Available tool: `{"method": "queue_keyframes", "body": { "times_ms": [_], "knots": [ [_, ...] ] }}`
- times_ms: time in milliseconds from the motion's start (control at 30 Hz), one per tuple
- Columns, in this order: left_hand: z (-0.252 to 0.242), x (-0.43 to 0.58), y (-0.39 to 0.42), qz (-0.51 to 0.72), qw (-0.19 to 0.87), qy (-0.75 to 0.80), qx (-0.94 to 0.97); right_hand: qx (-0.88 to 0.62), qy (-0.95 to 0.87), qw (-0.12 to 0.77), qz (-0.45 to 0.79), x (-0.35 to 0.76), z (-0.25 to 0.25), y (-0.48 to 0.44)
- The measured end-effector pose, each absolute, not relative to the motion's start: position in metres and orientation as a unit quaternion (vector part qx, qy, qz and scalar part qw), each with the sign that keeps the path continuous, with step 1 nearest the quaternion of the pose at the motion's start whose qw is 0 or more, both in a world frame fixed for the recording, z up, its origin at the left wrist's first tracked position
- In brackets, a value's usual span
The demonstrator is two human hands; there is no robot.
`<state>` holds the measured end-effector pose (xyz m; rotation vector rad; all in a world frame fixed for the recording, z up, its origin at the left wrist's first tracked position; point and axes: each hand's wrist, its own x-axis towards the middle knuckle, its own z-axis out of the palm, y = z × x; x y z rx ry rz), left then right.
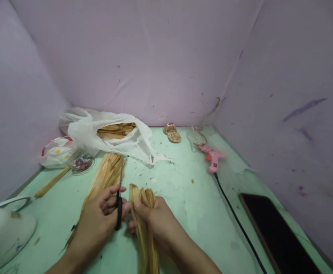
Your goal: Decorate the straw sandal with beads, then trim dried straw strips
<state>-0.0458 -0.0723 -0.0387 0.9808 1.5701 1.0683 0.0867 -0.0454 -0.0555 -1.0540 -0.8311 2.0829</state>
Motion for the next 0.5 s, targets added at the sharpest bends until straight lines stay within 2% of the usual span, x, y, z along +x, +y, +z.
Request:
{"method": "queue_keyframes", "body": {
  "times_ms": [100,333,500],
  "knots": [
    [-0.035,-0.065,-0.071,0.391,0.46,0.639,0.477,-0.472,-0.361,0.322,0.737,0.098,-0.049,-0.037],
    [-0.025,-0.087,-0.066,0.163,0.454,0.619,0.62,-0.521,-0.405,0.342,0.669,0.123,-0.038,-0.019],
    [-0.011,-0.072,-0.07,0.097,0.407,0.62,0.664,-0.549,-0.473,0.295,0.623,0.124,-0.038,-0.019]
  ]
}}
